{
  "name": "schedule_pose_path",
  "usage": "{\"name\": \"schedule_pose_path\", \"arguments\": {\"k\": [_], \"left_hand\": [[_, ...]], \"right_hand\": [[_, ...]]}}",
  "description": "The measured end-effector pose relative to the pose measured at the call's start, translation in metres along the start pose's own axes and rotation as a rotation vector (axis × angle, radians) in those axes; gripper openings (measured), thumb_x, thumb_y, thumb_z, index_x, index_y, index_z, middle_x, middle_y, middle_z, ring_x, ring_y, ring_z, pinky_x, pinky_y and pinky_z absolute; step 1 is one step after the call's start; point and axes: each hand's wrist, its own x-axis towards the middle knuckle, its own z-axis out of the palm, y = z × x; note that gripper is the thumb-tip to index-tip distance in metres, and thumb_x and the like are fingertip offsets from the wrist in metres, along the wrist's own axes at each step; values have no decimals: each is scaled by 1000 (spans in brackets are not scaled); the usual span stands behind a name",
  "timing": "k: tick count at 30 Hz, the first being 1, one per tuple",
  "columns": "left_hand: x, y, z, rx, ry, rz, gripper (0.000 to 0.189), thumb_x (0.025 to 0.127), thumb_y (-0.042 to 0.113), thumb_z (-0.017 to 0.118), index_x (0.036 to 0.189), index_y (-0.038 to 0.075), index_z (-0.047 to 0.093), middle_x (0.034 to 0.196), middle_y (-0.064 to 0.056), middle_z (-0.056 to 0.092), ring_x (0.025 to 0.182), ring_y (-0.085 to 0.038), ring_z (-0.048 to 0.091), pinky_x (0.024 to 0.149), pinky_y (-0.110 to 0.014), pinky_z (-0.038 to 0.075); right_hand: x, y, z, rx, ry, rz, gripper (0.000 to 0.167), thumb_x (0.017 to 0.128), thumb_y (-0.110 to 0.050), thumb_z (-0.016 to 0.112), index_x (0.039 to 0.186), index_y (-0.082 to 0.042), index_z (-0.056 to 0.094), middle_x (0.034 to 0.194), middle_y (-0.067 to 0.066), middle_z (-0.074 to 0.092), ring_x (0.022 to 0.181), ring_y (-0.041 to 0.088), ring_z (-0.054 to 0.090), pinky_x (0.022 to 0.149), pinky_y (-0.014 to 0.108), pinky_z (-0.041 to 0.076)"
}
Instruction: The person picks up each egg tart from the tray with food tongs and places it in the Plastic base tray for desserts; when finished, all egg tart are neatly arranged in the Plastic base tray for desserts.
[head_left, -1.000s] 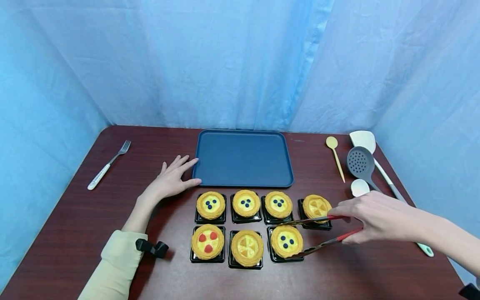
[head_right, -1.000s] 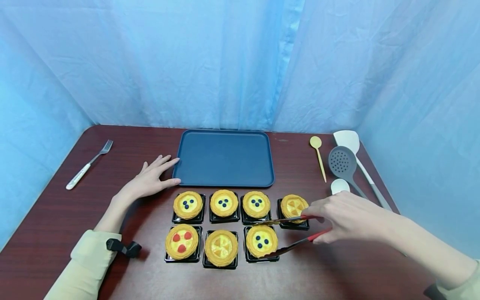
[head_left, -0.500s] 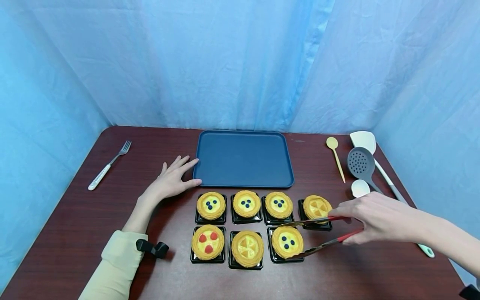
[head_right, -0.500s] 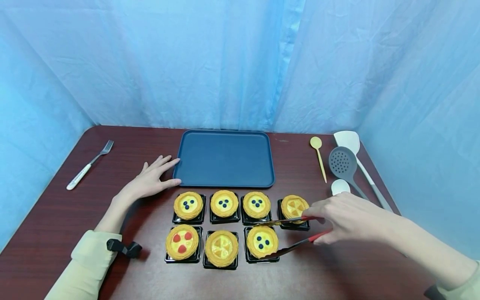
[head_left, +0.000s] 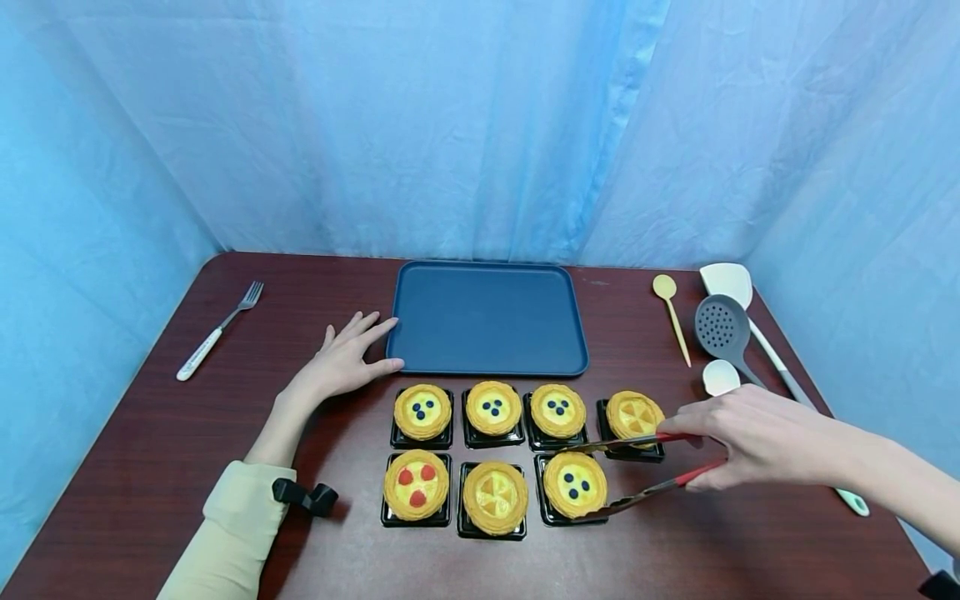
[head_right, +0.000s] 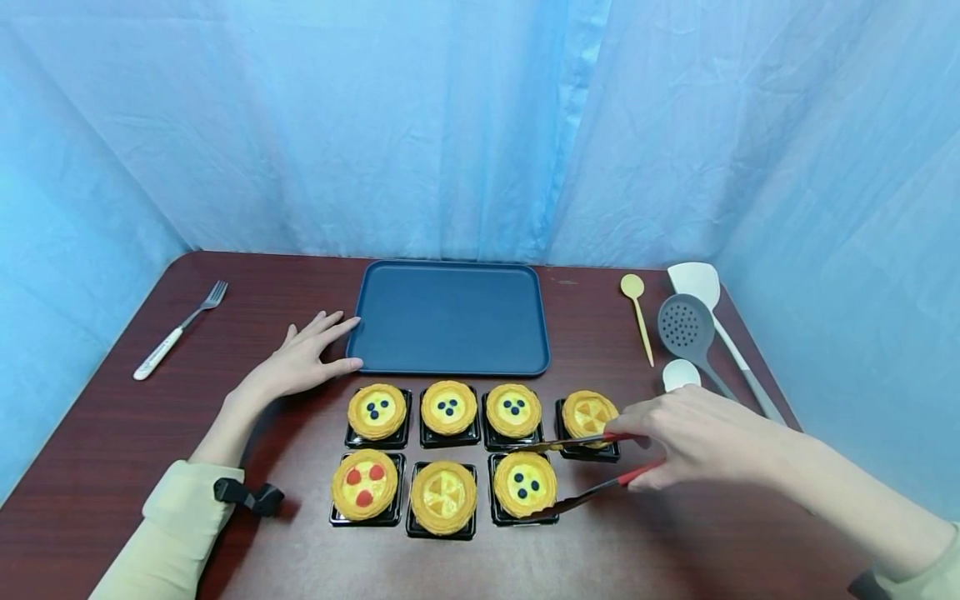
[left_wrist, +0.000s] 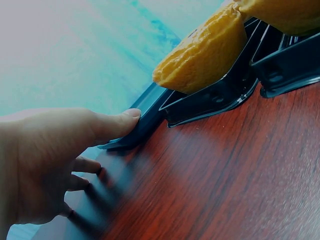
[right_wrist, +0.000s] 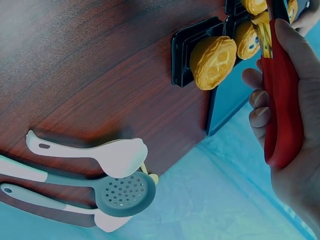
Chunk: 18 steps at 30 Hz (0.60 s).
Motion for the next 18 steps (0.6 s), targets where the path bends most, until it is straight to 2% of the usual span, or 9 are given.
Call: {"name": "schedule_pose_path", "arguments": {"k": [6, 14, 17, 18], "left_hand": [[0, -1, 0, -2, -7, -6, 78, 100, 49, 64, 164, 19, 31, 172, -22, 18, 161, -46, 6, 123, -75, -5], [0, -1, 0, -1, 1, 1, 78, 100, 47, 64, 164, 18, 32, 172, -22, 18, 161, -46, 6, 123, -75, -4], [0, -1, 0, -1, 0, 5, 78, 100, 49, 64, 164, 18, 32, 171, -23, 19, 160, -47, 7, 122, -76, -4], [0, -1, 0, -2, 0, 4, 78, 100, 49, 64, 164, 18, 32, 171, -23, 19, 160, -46, 7, 123, -76, -4]], "right_hand": [[-1, 0, -3, 4, 8, 19, 53, 75, -59, 86, 117, -29, 74, 95, -29, 64, 74, -15, 45, 56, 11, 34], [0, 2, -7, -8, 62, -8, 58, 70, -61, 88, 118, -31, 73, 93, -33, 60, 73, -15, 42, 58, 8, 32], [2, 3, -13, 4, 73, 16, 59, 72, -61, 88, 119, -30, 72, 96, -30, 63, 72, -15, 43, 58, 9, 33], [3, 4, -16, 6, 75, 42, 60, 72, -61, 87, 120, -30, 72, 100, -28, 66, 74, -14, 47, 59, 10, 37]]}}
